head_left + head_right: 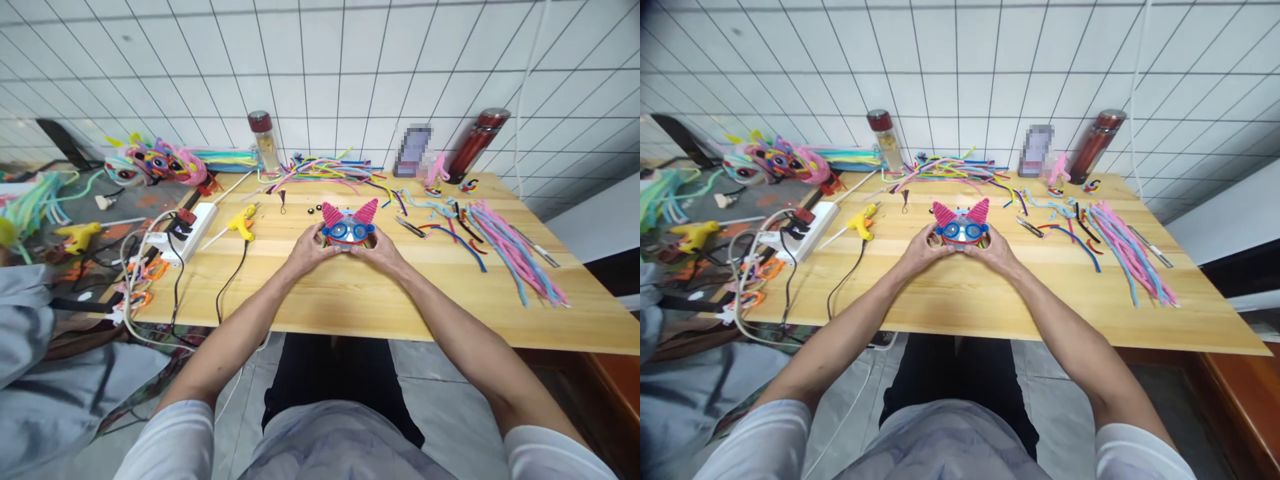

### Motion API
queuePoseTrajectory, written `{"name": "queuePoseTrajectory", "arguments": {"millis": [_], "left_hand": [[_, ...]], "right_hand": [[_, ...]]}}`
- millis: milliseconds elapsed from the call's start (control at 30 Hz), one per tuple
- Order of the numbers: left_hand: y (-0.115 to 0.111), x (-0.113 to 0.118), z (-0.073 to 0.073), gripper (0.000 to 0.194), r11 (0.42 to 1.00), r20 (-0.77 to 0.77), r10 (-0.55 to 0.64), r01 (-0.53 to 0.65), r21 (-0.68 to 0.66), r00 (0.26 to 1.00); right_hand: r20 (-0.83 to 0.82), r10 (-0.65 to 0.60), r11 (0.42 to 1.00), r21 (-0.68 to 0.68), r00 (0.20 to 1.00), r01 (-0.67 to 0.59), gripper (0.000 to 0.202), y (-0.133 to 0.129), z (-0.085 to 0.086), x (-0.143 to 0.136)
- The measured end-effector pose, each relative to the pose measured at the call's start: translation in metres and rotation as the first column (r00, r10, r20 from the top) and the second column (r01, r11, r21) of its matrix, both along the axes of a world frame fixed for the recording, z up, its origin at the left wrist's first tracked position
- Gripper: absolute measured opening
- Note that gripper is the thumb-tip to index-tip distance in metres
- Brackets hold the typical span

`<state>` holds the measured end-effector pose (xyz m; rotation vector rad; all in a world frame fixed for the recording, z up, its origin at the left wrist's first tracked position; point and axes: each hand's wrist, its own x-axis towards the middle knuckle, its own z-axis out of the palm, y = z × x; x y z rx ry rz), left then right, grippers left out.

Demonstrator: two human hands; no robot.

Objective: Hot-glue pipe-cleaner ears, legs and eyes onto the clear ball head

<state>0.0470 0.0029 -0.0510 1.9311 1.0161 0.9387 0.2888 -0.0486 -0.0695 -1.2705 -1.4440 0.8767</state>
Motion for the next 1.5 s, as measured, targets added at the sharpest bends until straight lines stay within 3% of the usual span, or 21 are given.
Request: {"name": "queuePoseTrajectory", "arguments": {"millis": [167, 267, 333, 467, 633, 767, 1033, 1267, 1500], "left_hand": [[-0.008, 0.002, 0.009, 0.083, 0.983, 0.183, -0.039, 0.071, -0.171, 0.982], [-0.015, 0.009, 0.013, 0.096, 0.942, 0.409, -0.098, 0.217, -0.255, 0.907], [-0.018, 0.013, 0.016, 0.098, 0.936, 0.469, -0.109, 0.249, -0.248, 0.876], [-0.012, 0.016, 0.026, 0.096, 0.951, 0.455, -0.085, 0.208, -0.227, 0.886], [0.007, 0.013, 0.035, 0.098, 0.977, 0.53, 0.007, 0.109, -0.186, 0.848], [0.013, 0.017, 0.028, 0.102, 0.973, 0.569, 0.018, 0.117, -0.2, 0.822], [0.005, 0.019, -0.002, 0.098, 0.949, 0.609, 0.084, 0.123, -0.29, 0.789], [0.001, 0.011, -0.002, 0.09, 0.927, 0.662, 0.049, 0.212, -0.309, 0.748], [0.006, 0.015, -0.008, 0.095, 0.92, 0.656, 0.077, 0.199, -0.337, 0.751]], "right_hand": [[-0.016, 0.018, 0.999, 0.03, 1.0, -0.018, 0.071, -0.007, 0.017, -0.005], [0.035, -0.012, 0.997, 0.081, 0.999, 0.009, 0.071, -0.011, 0.024, -0.008], [0.056, -0.015, 0.994, 0.111, 0.998, 0.008, 0.07, -0.012, 0.026, -0.009], [0.031, 0.009, 0.985, 0.172, 0.999, -0.014, 0.074, -0.01, 0.028, -0.004], [-0.068, -0.15, 0.976, 0.151, 0.986, 0.158, 0.084, -0.005, 0.024, 0.012], [-0.037, -0.223, 0.97, 0.09, 0.974, 0.226, 0.075, -0.002, 0.019, 0.017], [0.005, -0.213, 0.973, 0.09, 0.977, 0.212, 0.068, -0.008, 0.013, 0.017], [0.092, -0.154, 0.986, 0.076, 0.984, 0.147, 0.069, -0.016, 0.008, 0.016], [0.193, -0.082, 0.995, 0.063, 0.978, 0.071, 0.068, -0.017, 0.007, 0.006]]}}
